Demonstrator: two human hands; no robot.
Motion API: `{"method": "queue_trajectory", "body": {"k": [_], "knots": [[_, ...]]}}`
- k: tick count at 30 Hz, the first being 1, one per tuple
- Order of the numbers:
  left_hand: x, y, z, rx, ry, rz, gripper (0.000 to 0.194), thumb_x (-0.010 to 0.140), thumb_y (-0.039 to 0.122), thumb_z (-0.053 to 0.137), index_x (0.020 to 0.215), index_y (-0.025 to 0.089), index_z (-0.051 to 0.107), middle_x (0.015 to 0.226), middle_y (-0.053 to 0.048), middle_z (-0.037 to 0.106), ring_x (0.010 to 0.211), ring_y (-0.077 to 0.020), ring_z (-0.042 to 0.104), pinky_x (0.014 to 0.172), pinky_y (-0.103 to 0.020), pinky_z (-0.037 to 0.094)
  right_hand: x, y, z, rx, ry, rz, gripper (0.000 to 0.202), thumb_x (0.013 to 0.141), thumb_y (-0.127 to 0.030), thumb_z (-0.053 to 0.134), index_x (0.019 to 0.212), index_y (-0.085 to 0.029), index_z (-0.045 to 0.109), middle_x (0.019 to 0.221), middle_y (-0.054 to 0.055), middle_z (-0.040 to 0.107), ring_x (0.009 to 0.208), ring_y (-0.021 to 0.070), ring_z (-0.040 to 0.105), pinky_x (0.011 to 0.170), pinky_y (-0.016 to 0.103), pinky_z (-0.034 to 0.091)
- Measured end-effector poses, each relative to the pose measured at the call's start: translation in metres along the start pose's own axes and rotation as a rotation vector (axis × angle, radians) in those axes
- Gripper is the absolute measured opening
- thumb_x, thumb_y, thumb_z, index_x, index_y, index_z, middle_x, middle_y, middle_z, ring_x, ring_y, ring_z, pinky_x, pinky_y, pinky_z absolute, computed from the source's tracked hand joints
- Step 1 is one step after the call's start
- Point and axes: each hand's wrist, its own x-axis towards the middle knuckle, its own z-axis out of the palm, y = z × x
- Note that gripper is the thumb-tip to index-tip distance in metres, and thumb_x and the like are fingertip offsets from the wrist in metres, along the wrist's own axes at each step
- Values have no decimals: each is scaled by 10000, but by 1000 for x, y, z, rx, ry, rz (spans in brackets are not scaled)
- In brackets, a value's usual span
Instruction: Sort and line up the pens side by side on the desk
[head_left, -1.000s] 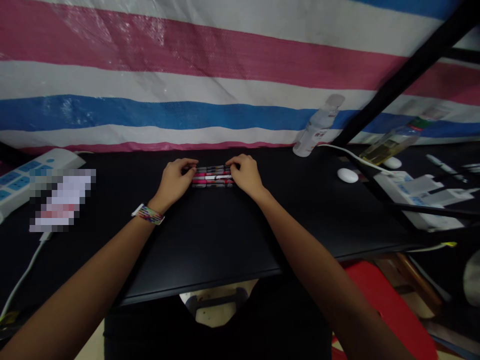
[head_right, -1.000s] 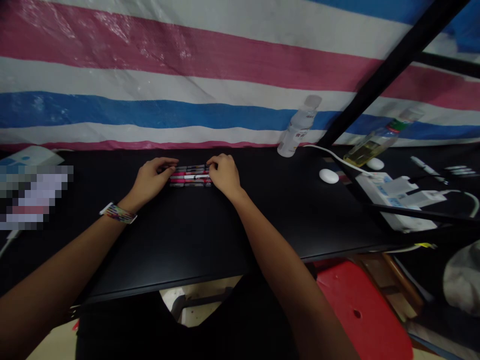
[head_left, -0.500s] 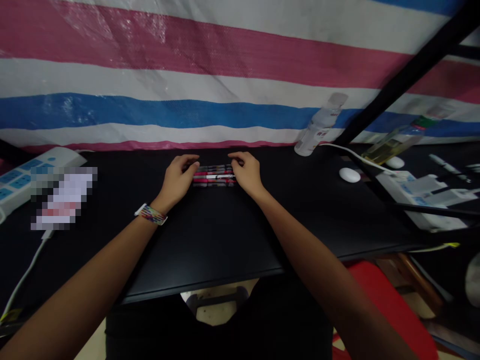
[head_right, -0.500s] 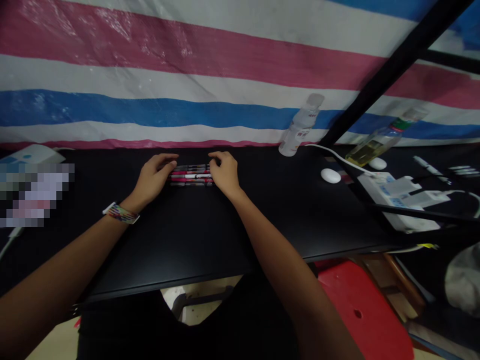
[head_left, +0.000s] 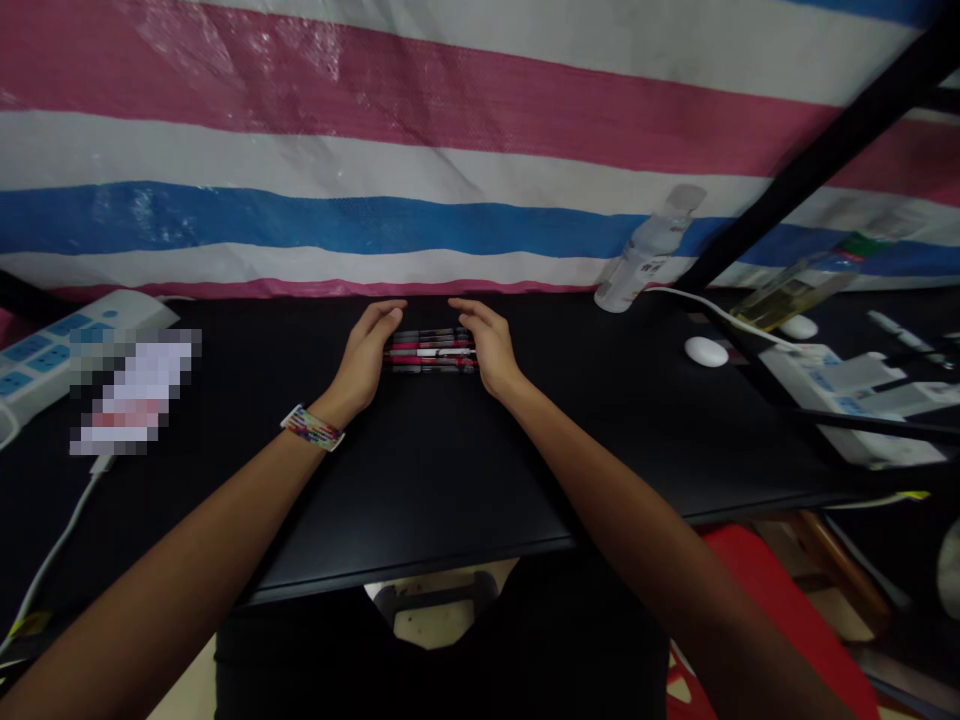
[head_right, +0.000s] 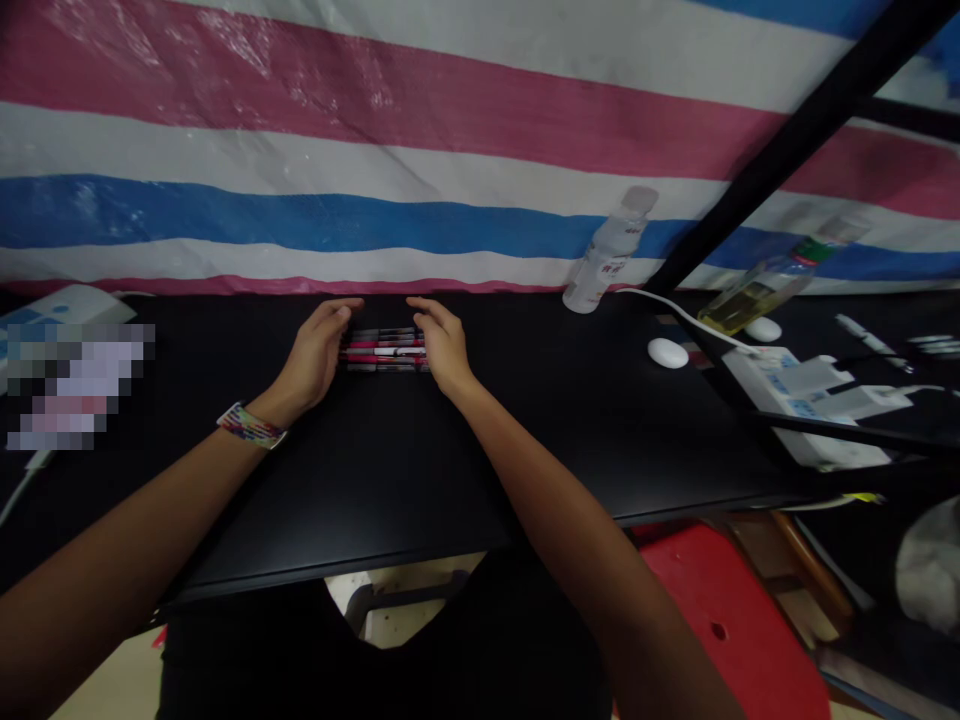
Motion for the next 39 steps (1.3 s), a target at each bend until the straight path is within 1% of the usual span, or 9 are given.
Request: {"method": "queue_trajectory", "body": {"k": [8,14,21,23,26,29,34,36,39], "knots": [[-6,5,3,125,-12,26,408,1024,590,602,1227,254,715,1246,-84,736,1207,-291,676,1023,-414,571,-2,-2,2,-15,-7,9,423,998,-217,486,1279,-260,800,1463,65,759,1444,253,644,1217,470,485],[-9,4,4,98,-18,68,352,1016,572,642,1191,278,723,1210,-74,729,1166,-296,689,1010,-438,578,-2,1,2,-75,-35,-1,404,1015,-233,509,1286,-274,807,1520,75,723,1476,278,627,1206,493,497],[-13,10,6,146,-31,42,365,1015,560,640,1191,252,725,1224,-78,726,1234,-310,668,1032,-432,557,1,-3,-1,3,-40,37,330,961,-220,576,1184,-258,816,1325,68,819,1290,281,730,1153,490,545],[-14,14,6,175,-30,53,371,1010,561,638,1179,242,723,1220,-80,723,1246,-309,661,1060,-428,540,-1,-6,-2,-31,-58,32,306,954,-215,606,1177,-263,809,1332,65,814,1285,276,731,1154,478,546],[-14,18,6,196,-20,72,388,1012,578,618,1156,229,708,1208,-89,726,1239,-308,661,1087,-437,527,-5,-14,-5,-144,-70,-54,287,950,-189,646,1172,-269,808,1422,70,772,1420,287,660,1238,502,475],[-14,20,7,191,-13,85,375,1016,569,612,1134,223,698,1207,-100,736,1242,-313,659,1105,-453,517,-13,-25,-8,-285,-118,-194,206,952,-161,667,1035,-261,826,1461,77,748,1530,309,562,1288,557,414],[-13,19,7,147,7,56,366,994,558,621,1106,219,700,1213,-94,751,1219,-292,676,1108,-430,522,-29,-40,-8,-422,-352,-481,197,950,-140,691,808,-220,802,1348,116,793,1522,352,547,1251,600,456],[-13,18,8,133,17,53,365,996,562,612,1093,223,706,1207,-90,757,1208,-285,680,1083,-416,537,-32,-42,-6,-435,-416,-537,220,952,-129,681,783,-213,793,1320,125,800,1515,359,552,1236,607,467],[-12,18,8,118,25,69,324,1006,523,605,1070,226,717,1197,-98,764,1178,-280,688,1051,-419,551,-34,-43,-5,-425,-423,-544,190,952,-139,687,816,-217,795,1329,120,793,1494,352,565,1217,612,478]]}}
